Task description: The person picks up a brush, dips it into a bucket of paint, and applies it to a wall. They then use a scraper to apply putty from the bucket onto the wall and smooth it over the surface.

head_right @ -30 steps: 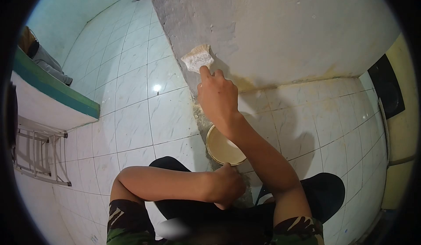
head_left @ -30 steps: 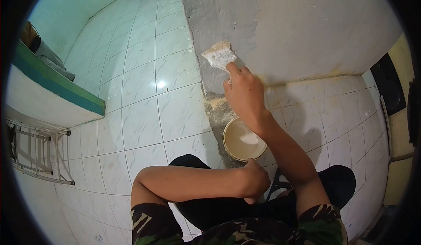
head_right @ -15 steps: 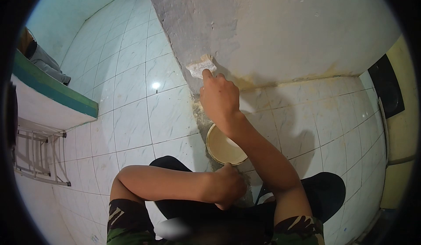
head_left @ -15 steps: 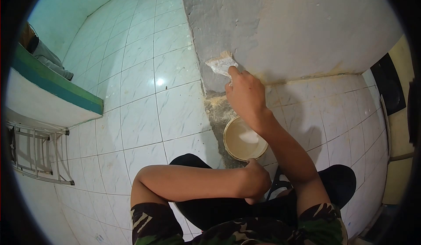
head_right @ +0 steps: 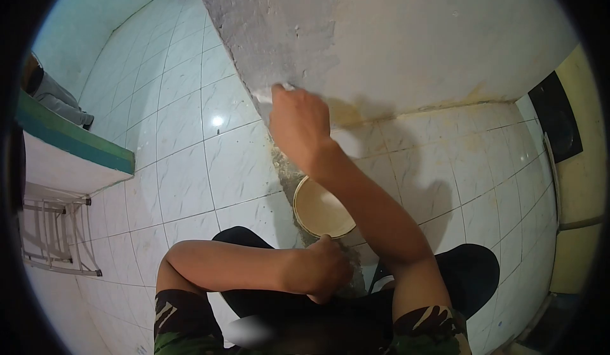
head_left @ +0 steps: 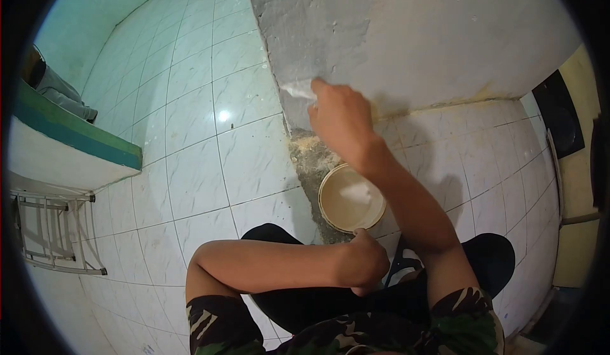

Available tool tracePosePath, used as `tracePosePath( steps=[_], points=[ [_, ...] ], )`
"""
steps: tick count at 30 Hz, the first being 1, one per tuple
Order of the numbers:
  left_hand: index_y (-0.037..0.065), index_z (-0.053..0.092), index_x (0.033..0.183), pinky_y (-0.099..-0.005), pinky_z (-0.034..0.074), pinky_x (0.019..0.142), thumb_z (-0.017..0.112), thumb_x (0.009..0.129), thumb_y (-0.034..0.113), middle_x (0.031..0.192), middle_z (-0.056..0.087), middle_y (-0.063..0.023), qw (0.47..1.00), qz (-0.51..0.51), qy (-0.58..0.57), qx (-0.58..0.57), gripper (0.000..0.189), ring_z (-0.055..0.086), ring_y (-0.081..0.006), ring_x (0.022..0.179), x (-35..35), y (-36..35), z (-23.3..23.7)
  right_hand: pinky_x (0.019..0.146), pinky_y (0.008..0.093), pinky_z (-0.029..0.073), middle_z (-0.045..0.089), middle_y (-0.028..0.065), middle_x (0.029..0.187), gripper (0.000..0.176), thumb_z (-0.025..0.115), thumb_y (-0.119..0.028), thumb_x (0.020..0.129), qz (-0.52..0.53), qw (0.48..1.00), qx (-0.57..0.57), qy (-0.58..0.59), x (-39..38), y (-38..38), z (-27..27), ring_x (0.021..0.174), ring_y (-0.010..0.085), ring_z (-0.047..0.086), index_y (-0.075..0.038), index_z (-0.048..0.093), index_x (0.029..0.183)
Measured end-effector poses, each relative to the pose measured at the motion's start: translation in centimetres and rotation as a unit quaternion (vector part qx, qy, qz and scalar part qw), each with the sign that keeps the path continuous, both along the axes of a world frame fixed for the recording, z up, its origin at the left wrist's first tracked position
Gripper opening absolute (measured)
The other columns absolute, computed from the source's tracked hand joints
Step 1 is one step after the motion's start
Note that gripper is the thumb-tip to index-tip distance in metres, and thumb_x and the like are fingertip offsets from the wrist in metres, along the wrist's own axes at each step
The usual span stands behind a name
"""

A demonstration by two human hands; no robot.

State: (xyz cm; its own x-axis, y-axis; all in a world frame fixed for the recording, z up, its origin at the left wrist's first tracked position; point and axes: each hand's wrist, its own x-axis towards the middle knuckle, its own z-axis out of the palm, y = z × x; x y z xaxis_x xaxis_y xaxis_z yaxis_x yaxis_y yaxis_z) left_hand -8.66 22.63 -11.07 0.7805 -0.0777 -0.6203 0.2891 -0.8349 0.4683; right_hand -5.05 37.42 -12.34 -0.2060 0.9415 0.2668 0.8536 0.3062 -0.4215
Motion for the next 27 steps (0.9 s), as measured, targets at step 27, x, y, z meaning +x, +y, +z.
tracePosePath(
  steps=[27],
  points=[
    [0.009,0.074,0.094,-0.0428,0.049,0.080,0.072,0.067,0.017,0.097,0.071,-0.0102,1.000,0.011,-0.008,0.019,0.029,0.068,-0.0287,0.096,-0.2,-0.7,0.1,0.069,0.0481,0.055,0.065,0.0252,0.087,0.018,0.063,-0.007,0.082,-0.015,0.999,-0.042,-0.024,-1.2,-1.8,-4.7,0.078,0.0420,0.068,0.001,0.060,0.098]
  ],
)
